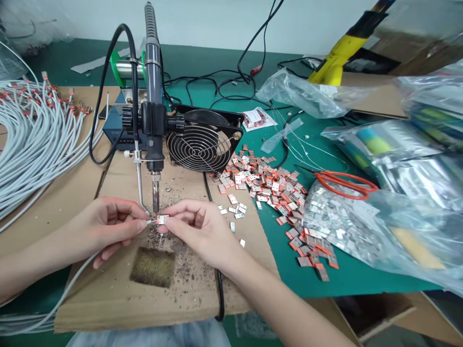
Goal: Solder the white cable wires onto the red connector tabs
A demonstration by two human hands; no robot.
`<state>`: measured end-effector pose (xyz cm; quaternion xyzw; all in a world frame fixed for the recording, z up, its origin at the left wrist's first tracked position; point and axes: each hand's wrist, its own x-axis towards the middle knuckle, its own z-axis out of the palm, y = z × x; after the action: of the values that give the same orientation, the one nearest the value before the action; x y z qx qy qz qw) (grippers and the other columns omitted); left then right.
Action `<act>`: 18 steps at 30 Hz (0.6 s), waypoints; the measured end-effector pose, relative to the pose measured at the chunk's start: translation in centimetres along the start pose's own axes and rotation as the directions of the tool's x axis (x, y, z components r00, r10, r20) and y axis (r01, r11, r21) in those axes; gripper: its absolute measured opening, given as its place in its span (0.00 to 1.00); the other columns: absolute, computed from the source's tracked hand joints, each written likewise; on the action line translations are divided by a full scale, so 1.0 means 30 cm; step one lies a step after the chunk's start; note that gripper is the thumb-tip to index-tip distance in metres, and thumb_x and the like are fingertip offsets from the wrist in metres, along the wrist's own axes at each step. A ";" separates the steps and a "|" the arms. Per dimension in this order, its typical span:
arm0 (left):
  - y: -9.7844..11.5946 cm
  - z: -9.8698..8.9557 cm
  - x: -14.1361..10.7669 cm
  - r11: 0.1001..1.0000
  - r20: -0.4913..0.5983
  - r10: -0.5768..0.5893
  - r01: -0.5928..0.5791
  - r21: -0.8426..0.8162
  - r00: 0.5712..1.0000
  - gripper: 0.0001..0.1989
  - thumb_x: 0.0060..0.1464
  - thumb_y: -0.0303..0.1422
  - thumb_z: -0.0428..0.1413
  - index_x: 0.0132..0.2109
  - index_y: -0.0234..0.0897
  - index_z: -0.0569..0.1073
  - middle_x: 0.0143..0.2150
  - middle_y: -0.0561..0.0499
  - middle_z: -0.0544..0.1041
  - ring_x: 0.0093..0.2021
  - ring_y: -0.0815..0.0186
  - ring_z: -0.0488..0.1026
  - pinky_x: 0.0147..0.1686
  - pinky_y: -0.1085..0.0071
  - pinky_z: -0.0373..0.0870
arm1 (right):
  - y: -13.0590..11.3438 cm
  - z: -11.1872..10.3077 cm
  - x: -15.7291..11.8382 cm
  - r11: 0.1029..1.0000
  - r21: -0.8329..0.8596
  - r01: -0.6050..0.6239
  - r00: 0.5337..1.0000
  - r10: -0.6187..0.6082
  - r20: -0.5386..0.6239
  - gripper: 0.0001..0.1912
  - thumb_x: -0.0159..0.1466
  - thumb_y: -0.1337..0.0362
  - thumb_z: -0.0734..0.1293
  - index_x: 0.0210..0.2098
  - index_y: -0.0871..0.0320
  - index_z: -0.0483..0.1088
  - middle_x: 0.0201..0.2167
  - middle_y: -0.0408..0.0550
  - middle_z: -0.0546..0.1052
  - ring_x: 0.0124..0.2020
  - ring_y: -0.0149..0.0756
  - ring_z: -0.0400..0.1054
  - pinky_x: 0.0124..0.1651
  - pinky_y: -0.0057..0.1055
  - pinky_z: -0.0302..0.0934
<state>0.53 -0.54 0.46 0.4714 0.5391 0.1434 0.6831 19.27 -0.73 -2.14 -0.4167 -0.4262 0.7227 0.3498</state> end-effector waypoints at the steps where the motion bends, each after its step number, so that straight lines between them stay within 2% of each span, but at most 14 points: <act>1: -0.002 0.000 0.001 1.000 0.004 0.006 -0.006 0.010 1.000 0.11 0.50 0.38 0.55 0.33 0.33 0.68 0.15 0.60 0.63 0.10 0.79 0.57 0.07 0.85 0.58 | 0.000 0.001 0.000 1.000 -0.002 0.003 1.000 -0.003 0.000 0.10 0.53 0.64 0.71 0.32 0.63 0.71 0.25 0.46 0.77 0.27 0.21 0.71 0.31 0.12 0.63; 5: -0.006 -0.001 0.007 0.999 0.006 0.009 -0.009 0.050 1.000 0.12 0.50 0.39 0.54 0.33 0.33 0.68 0.14 0.61 0.61 0.10 0.78 0.56 0.07 0.84 0.58 | -0.005 0.007 -0.003 0.999 -0.036 0.015 1.000 -0.016 -0.008 0.09 0.53 0.65 0.71 0.31 0.63 0.70 0.25 0.44 0.77 0.26 0.20 0.71 0.31 0.11 0.63; 12: 0.004 0.000 0.000 0.996 -0.008 0.040 -0.040 0.074 0.999 0.12 0.51 0.39 0.54 0.34 0.33 0.68 0.14 0.62 0.59 0.11 0.78 0.55 0.08 0.84 0.55 | -0.008 0.012 -0.005 0.992 -0.123 0.013 0.998 -0.019 -0.053 0.11 0.52 0.63 0.71 0.30 0.63 0.70 0.24 0.47 0.76 0.26 0.24 0.71 0.30 0.17 0.64; 18: -0.015 -0.005 0.005 0.976 -0.012 0.202 -0.200 0.085 0.979 0.12 0.50 0.37 0.55 0.32 0.30 0.72 0.17 0.60 0.59 0.15 0.78 0.52 0.13 0.82 0.48 | -0.003 0.009 -0.008 0.987 -0.154 0.041 0.998 -0.046 -0.032 0.09 0.54 0.63 0.70 0.30 0.63 0.70 0.25 0.46 0.76 0.27 0.24 0.70 0.31 0.18 0.64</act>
<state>0.33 -0.60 0.02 0.5500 0.5011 0.1941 0.6393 19.13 -0.97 -1.91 -0.4456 -0.4831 0.6727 0.3400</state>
